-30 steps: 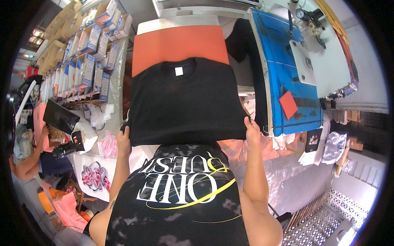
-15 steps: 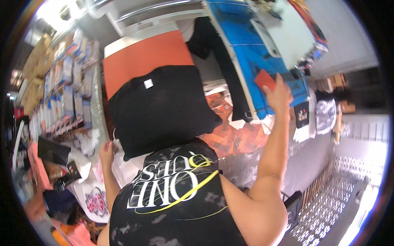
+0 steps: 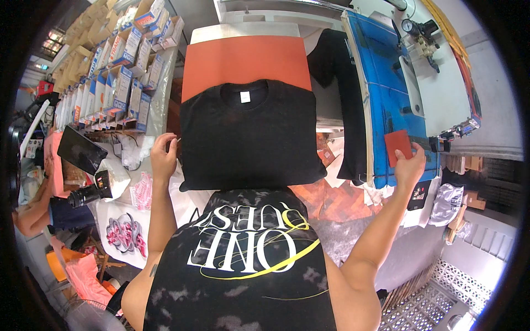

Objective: The person places black t-shirts onto a heat press machine, aligns them, and applies a transfer sheet with a medical technology design. They operate the machine to press the design onto the shirts and then remove the finished items, stacking them on a nearby table.

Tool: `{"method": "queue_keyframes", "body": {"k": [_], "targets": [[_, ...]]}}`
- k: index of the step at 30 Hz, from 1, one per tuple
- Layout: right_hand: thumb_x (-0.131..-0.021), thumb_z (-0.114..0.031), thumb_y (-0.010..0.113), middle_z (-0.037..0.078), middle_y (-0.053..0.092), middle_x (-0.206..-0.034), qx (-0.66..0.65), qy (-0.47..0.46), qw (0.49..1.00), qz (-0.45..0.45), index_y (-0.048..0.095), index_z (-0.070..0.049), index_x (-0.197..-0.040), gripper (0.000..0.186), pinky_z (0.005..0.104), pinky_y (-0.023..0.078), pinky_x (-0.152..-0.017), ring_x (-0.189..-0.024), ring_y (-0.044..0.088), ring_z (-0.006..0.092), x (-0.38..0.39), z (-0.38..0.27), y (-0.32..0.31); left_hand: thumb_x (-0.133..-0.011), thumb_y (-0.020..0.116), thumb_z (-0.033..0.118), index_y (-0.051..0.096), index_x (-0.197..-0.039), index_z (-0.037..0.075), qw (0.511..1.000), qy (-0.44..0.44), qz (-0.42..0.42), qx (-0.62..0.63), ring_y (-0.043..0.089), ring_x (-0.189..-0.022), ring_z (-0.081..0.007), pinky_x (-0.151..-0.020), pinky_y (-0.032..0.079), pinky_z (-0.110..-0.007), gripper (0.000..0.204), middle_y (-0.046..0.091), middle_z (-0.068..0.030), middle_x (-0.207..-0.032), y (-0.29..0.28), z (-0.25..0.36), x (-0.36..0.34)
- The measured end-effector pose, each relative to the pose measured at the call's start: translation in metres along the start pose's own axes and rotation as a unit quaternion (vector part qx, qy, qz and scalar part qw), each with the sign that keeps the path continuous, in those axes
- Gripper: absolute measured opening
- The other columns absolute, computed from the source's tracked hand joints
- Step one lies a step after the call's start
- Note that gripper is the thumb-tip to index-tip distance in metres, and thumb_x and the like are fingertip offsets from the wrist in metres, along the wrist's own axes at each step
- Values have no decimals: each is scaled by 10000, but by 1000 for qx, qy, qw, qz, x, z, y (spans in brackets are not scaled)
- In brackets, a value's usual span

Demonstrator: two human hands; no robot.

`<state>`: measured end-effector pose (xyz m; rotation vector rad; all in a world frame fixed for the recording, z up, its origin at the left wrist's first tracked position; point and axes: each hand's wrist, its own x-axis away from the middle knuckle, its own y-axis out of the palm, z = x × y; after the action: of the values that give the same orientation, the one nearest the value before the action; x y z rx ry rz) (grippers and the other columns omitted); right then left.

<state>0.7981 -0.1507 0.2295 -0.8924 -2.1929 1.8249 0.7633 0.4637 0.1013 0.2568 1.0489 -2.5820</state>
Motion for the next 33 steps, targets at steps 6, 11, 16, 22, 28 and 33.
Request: {"method": "queue_keyframes", "body": {"k": [6, 11, 16, 22, 28, 33], "targets": [[-804, 40, 694, 108, 666, -981, -246, -259, 930, -88, 711, -30, -1044, 250, 317, 515, -824, -915, 657, 215, 71, -148, 8, -854, 702, 73, 694, -1007, 10, 979, 147, -92, 107, 664, -988, -304, -890, 516, -375, 165, 686, -152, -1053, 17, 121, -26], [-772, -101, 762, 130, 666, -914, -396, -306, 757, -421, 713, -4, -989, 242, 343, 527, -755, -819, 672, 248, 138, -235, 97, -813, 721, 170, 653, -1136, 66, 927, 174, -330, 42, 661, -990, -348, -850, 529, -430, 346, 698, -147, -1028, 48, 150, -40], [-853, -210, 705, 109, 676, -1030, -252, -472, 836, -120, 701, -52, -1078, 275, 457, 437, -974, -1090, 603, 302, 94, -279, 175, -847, 672, 121, 675, -1015, 56, 967, 122, -202, -97, 676, -902, -353, -785, 525, -450, 180, 703, -149, -945, 25, 99, -88], [-825, -195, 722, 106, 678, -967, -57, -527, 824, -199, 704, -68, -992, 211, 468, 431, -899, -1010, 622, 307, 54, -307, 191, -888, 650, 64, 717, -1023, 25, 978, 195, -45, 56, 673, -906, -334, -805, 523, -398, 156, 694, -152, -954, 81, 83, -171], [-786, -167, 749, 88, 667, -1035, -174, -498, 829, -185, 715, -74, -943, 185, 464, 446, -892, -1048, 598, 300, 52, -311, 173, -878, 684, 136, 740, -1060, 47, 956, 60, -280, 66, 695, -963, -307, -871, 530, -363, 210, 729, -155, -1033, 145, 72, -197], [-812, -141, 719, 66, 657, -1133, -224, -477, 840, -133, 709, -80, -965, 165, 464, 424, -953, -1116, 567, 294, 52, -294, 215, -829, 731, 166, 721, -1001, 39, 946, 207, -244, -60, 669, -921, -312, -851, 526, -396, 215, 709, -107, -1014, 136, 67, -176]]}}
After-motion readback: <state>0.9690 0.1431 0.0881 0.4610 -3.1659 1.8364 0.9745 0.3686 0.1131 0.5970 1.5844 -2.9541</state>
